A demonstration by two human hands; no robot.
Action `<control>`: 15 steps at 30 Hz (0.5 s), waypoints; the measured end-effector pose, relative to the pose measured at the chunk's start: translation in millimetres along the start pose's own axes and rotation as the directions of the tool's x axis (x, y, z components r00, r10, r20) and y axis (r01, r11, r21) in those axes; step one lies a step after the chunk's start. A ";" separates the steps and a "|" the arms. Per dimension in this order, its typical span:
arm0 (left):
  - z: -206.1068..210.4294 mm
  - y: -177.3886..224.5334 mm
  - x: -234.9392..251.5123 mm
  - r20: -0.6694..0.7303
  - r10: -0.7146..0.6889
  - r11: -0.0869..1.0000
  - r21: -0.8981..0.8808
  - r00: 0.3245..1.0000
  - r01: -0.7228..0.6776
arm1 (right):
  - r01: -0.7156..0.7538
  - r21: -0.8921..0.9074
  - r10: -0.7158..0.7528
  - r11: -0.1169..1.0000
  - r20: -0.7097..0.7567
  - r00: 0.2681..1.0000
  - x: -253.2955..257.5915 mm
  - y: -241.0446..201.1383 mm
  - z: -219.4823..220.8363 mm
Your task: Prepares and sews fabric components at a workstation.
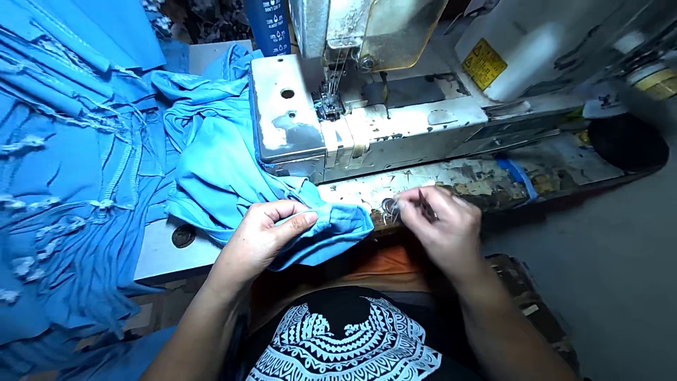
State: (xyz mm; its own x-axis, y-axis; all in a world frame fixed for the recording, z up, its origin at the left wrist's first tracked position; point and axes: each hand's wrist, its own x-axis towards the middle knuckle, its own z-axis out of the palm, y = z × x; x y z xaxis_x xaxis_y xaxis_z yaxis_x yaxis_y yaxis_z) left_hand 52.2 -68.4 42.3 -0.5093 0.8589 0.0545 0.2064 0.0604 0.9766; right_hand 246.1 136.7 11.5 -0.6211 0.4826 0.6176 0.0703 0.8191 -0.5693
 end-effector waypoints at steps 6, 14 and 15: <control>-5.3 24.8 -5.8 0.041 0.064 0.982 0.177 0.997 -0.070 | 0.133 -0.111 -0.111 0.985 0.180 0.977 23.9 7.3 -3.0; -42.8 51.4 -21.7 -0.021 0.322 0.765 0.595 0.946 -0.247 | -0.370 0.658 -0.083 0.656 0.550 0.831 48.8 -36.4 28.1; -45.1 51.2 -22.0 -0.072 0.333 0.790 0.565 0.940 -0.236 | -0.388 0.676 -0.066 0.626 0.543 0.837 46.9 -34.3 27.4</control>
State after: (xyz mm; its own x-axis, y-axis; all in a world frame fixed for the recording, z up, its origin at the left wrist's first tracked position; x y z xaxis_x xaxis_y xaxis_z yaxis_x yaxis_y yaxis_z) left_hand 36.3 -107.2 100.6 -0.4705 0.7907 0.3917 0.7558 0.1321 0.6413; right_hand 193.2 122.7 45.1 -0.9483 0.1817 0.2603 -0.2422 0.1160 -0.9633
